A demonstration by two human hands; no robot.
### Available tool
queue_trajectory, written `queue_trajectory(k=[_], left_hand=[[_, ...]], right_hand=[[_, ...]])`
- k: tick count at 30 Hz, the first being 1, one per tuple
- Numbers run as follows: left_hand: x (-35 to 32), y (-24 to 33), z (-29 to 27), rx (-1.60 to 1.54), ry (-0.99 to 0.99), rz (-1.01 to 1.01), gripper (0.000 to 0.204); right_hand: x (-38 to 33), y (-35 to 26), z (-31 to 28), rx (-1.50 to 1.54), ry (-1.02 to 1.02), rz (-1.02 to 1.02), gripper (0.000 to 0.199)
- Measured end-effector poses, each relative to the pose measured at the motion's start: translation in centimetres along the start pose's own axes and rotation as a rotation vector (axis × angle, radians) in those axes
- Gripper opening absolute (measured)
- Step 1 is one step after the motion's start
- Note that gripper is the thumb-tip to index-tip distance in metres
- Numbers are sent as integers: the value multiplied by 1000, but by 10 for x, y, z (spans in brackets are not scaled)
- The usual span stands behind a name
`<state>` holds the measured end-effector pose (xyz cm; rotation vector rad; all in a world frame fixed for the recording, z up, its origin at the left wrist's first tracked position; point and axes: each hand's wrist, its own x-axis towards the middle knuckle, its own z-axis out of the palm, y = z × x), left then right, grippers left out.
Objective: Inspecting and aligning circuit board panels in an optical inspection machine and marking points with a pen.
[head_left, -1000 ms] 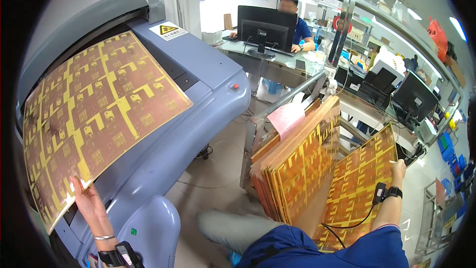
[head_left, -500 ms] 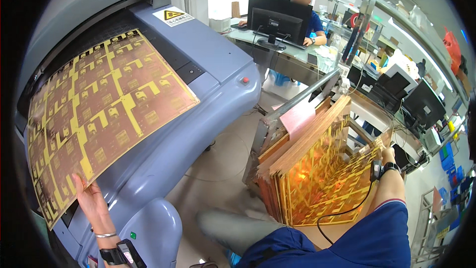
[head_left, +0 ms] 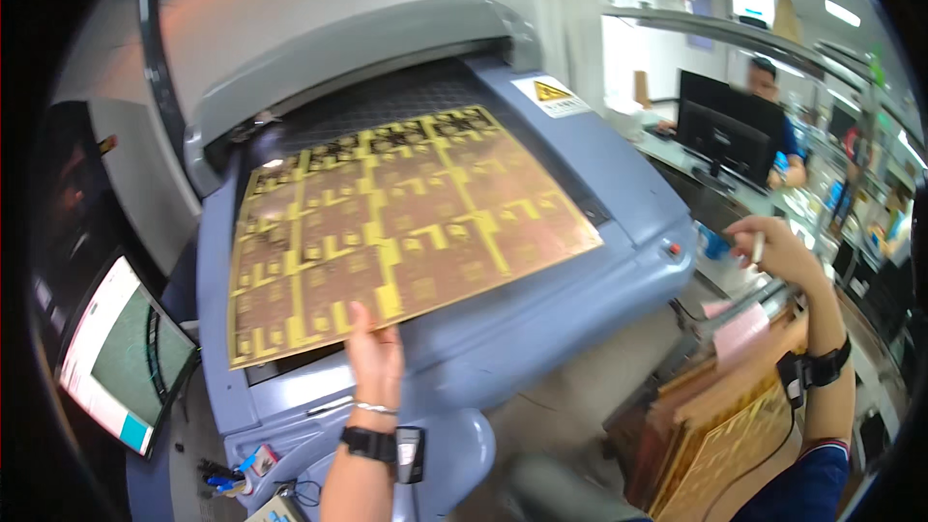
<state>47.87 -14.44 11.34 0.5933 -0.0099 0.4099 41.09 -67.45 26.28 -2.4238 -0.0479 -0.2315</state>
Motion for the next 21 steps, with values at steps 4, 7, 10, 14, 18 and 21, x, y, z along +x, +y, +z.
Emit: queue_trajectory(k=[4, 7, 10, 14, 18, 21], left_hand=[[15, -22, 9, -121, 22, -54, 23], [20, -26, 32, -90, 74, -45, 26], [36, -29, 38, -32, 102, -60, 32], [47, -10, 43, 103, -13, -281, 57], [37, 38, 56, 842, -295, -538, 67], [47, 72, 35, 1156, -182, 52, 49]], right_hand=[[109, -26, 108, -61, -16, -285, 44], [177, -46, 162, 211, -21, -224, 50], [240, -34, 199, 421, 51, 17, 52], [305, -17, 232, 599, 0, -14, 38], [357, -6, 239, 691, 150, -50, 30], [388, -1, 241, 607, 153, -102, 25]])
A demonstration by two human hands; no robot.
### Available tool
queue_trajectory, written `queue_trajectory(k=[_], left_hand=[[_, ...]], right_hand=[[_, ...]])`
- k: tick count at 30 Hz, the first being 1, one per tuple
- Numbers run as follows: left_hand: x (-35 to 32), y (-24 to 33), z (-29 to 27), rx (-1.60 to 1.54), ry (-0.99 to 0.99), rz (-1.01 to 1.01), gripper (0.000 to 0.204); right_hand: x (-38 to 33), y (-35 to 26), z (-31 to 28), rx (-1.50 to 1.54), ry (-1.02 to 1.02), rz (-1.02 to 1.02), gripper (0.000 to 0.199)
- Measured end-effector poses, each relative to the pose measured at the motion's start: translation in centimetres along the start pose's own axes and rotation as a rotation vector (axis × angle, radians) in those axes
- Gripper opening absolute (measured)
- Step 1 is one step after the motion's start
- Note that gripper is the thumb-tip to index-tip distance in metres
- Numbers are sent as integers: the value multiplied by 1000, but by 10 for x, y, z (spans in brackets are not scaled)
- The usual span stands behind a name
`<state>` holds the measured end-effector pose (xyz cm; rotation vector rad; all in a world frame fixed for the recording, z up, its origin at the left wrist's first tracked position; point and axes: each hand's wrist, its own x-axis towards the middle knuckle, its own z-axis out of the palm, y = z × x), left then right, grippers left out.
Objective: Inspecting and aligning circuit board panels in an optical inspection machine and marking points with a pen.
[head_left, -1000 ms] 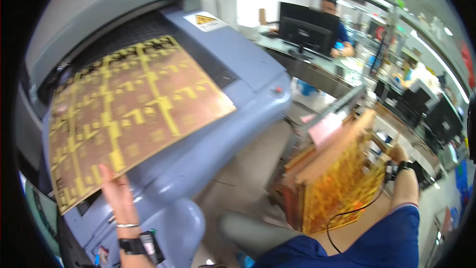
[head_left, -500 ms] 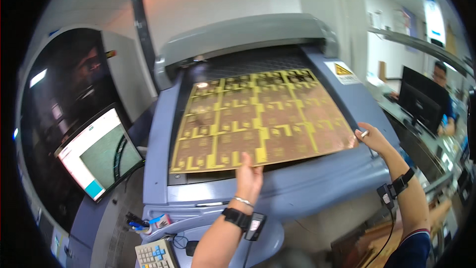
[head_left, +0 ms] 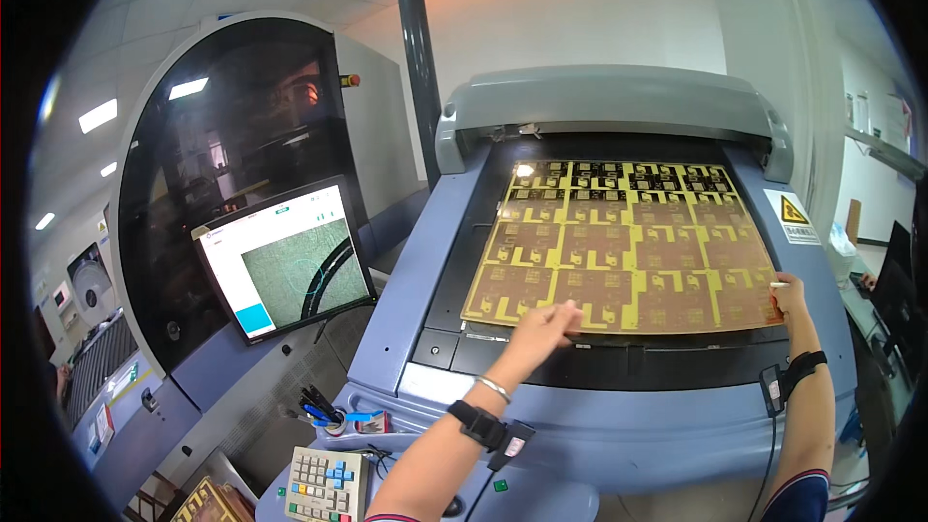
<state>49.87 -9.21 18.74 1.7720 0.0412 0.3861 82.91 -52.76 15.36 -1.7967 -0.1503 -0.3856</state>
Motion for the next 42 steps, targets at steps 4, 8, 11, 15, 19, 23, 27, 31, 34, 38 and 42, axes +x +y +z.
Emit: queue_trajectory(k=[4, 8, 11, 15, 19, 23, 27, 31, 34, 38, 42], left_hand=[[-8, -51, -59, 1075, 288, 382, 37], [-30, -80, -59, 1250, 234, 323, 49], [-44, -79, -60, 1198, 246, 357, 49], [-60, -73, -70, 1281, 229, 190, 48], [-68, -67, -74, 1070, 215, 211, 42], [-135, -17, -78, 668, 158, 275, 34], [-237, 18, -112, 586, 349, 237, 28], [-361, 28, -144, 379, 778, -40, 31], [-429, 30, -156, 328, 908, -121, 29], [-506, 17, -180, 368, 1033, -148, 36], [-538, -32, -212, 467, 1194, -191, 29]], right_hand=[[2, 8, 24, -189, 86, -80, 27], [0, 32, 40, -465, 292, -338, 36], [-17, 35, 60, -714, 419, -566, 36], [-96, -29, 77, -416, -75, -316, 36], [-98, -3, 93, -747, 137, -1012, 36], [-144, -61, 114, -474, -368, -394, 32], [-198, -89, 153, -270, -541, -383, 35], [-206, -95, 222, -476, -269, -731, 36], [-196, -99, 253, -491, -290, -710, 40], [-204, -97, 290, -557, -173, -775, 44], [-225, -110, 301, -573, -426, -742, 41]])
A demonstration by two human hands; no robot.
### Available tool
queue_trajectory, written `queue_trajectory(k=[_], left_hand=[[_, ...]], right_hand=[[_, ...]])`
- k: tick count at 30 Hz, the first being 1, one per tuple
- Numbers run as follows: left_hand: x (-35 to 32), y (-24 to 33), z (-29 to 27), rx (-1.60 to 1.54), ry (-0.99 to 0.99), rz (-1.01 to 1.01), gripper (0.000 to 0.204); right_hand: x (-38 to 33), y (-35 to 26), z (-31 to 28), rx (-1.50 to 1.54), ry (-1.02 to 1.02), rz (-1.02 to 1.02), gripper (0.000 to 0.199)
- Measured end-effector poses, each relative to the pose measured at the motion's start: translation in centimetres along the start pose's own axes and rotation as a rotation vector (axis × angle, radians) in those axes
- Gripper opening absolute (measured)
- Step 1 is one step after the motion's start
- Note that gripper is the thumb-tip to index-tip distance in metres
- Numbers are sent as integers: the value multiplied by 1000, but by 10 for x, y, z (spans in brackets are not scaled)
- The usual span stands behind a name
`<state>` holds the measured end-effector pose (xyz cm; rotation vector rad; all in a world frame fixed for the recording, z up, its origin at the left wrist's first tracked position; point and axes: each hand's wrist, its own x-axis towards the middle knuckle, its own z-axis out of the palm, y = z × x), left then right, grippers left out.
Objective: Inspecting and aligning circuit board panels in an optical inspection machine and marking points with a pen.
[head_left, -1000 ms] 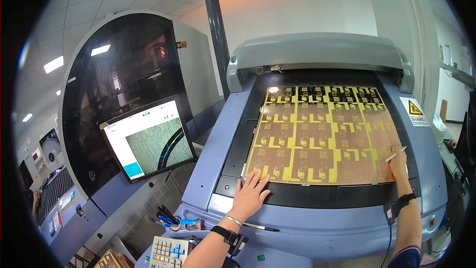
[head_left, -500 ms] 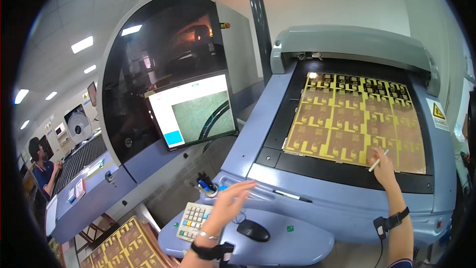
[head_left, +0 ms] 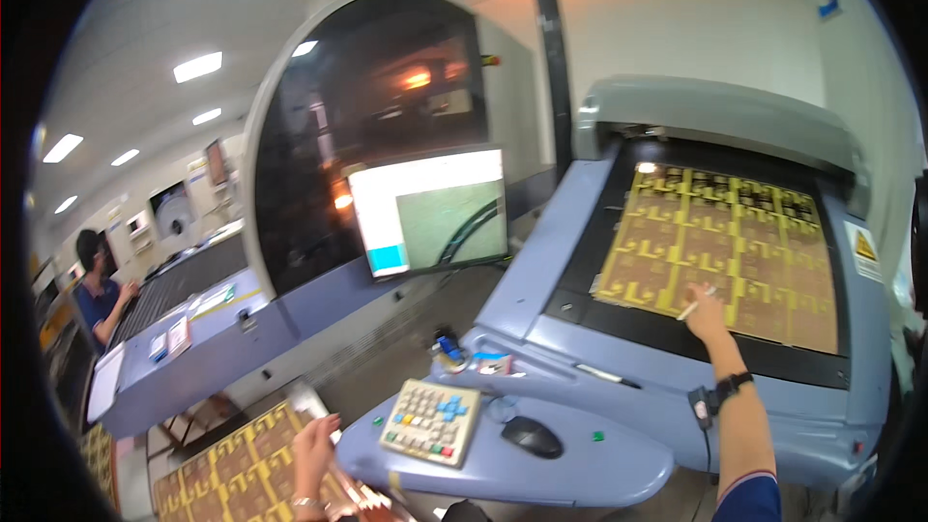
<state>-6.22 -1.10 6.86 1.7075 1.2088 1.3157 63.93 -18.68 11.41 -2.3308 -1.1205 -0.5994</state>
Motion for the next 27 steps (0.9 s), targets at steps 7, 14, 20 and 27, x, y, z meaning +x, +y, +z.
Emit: queue_trajectory(k=[7, 14, 20, 27], left_hand=[[17, -64, 56, 547, -98, 410, 18], [14, -62, 72, 619, -115, 348, 20], [11, -66, 72, 690, -103, 333, 22], [9, -66, 72, 534, -75, 286, 22]], right_hand=[[-125, -135, -43, 781, 116, -86, 45], [-210, -176, -43, 819, -45, -141, 46], [-239, -166, -22, 735, 8, -123, 41], [-242, -172, -25, 661, 58, -189, 37]])
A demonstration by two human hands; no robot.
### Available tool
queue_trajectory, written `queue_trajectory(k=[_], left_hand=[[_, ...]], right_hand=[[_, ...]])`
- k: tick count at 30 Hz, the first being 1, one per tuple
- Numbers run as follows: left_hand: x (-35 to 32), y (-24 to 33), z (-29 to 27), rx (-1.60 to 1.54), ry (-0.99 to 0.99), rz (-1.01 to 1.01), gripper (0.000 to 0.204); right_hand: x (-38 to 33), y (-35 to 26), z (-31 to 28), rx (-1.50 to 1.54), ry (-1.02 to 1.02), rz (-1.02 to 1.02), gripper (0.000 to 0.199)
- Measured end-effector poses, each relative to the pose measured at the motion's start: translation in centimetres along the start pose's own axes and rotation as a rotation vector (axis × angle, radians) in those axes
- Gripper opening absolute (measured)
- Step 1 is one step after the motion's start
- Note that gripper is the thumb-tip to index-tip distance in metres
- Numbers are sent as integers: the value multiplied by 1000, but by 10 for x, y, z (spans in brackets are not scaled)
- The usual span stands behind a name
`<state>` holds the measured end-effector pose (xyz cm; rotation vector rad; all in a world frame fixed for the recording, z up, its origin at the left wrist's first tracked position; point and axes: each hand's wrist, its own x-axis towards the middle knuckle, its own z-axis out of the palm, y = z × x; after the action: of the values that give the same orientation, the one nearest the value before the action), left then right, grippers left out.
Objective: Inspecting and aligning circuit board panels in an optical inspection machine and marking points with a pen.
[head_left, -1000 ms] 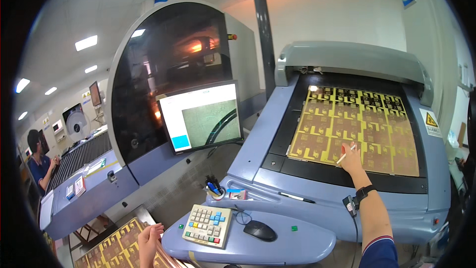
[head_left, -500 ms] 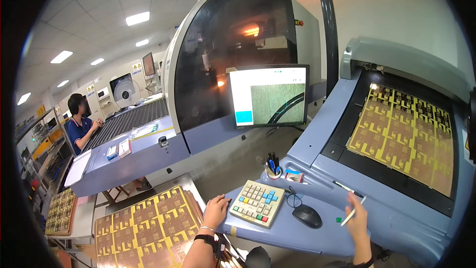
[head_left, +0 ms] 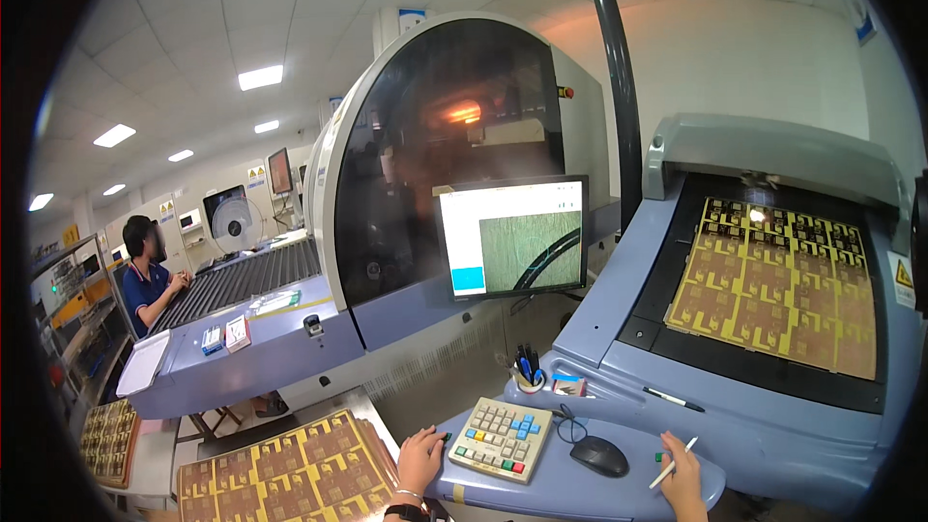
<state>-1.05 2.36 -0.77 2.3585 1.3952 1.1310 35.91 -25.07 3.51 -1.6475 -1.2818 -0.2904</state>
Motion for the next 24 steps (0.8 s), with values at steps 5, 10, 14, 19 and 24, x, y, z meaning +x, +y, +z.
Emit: queue_trajectory(k=[5, 10, 14, 19, 24], left_hand=[[1, -1, 0, 16, 45, 28, 18], [1, -8, 3, 25, 50, 63, 19], [3, 1, -2, 19, 32, 66, 21], [1, -7, 2, 4, 34, 62, 20], [1, -6, 3, 2, 18, 51, 21]], right_hand=[[2, -7, -1, -72, 3, -31, 35], [-2, -2, 1, 35, 24, 101, 30], [-4, 6, 4, 55, 70, 116, 29], [-5, 13, 1, 110, 37, 148, 29], [-2, 9, 2, 126, 114, 141, 39]])
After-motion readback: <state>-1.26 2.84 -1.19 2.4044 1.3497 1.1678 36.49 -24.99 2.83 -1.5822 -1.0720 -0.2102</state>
